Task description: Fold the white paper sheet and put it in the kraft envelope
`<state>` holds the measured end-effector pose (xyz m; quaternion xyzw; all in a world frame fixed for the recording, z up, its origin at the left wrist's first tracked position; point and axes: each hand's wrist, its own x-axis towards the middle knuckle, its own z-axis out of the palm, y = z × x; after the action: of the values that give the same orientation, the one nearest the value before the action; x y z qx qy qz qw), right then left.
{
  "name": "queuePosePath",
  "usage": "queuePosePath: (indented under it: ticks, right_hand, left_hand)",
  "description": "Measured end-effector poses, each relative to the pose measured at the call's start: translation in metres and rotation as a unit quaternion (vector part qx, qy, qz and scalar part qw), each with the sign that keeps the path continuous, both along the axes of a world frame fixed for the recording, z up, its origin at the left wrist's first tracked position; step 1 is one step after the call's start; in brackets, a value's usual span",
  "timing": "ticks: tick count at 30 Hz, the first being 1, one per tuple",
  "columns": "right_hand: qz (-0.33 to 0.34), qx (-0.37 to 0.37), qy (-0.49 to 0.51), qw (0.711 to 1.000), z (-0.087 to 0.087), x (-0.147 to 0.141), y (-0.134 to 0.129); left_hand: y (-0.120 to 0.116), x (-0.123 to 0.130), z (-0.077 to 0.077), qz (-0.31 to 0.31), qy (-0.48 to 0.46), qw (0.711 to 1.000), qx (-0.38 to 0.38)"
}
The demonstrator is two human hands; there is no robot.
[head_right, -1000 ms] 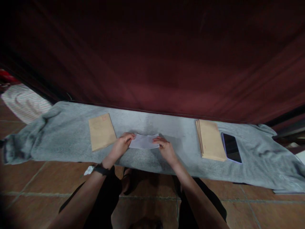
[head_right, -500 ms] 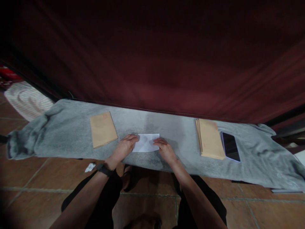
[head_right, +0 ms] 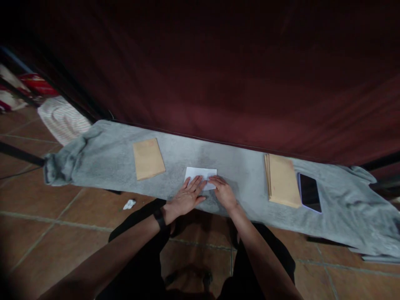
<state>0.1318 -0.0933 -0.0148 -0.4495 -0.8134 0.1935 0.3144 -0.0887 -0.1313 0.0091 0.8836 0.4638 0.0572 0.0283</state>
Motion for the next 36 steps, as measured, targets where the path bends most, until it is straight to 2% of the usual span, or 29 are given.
queuePosePath:
  ticks: [8, 12, 19, 26, 30, 36]
  right_hand:
    - [-0.001, -0.003, 0.003, 1.000, -0.002, 0.001, -0.002]
    - [0.015, 0.004, -0.034, 0.999, 0.003, 0.004, -0.005]
    - [0.052, 0.050, -0.182, 0.981, 0.018, 0.007, -0.014]
    - [0.020, 0.042, -0.202, 0.978, 0.023, 0.010, -0.023]
    - [-0.020, 0.027, -0.183, 0.983, 0.030, -0.007, -0.037]
    - [0.021, 0.007, -0.173, 0.985, 0.027, -0.060, -0.068]
  left_hand:
    - [-0.026, -0.006, -0.003, 0.006, 0.031, 0.999, 0.022]
    - [-0.028, -0.002, 0.002, 0.016, 0.029, 0.999, -0.003]
    - [-0.029, -0.001, 0.011, 0.039, 0.037, 0.997, -0.058]
    - [-0.033, 0.000, 0.012, 0.062, 0.061, 0.994, -0.067]
    - [-0.032, 0.003, 0.015, 0.065, 0.058, 0.994, -0.070]
    - [-0.034, 0.001, 0.020, 0.055, 0.072, 0.992, -0.089]
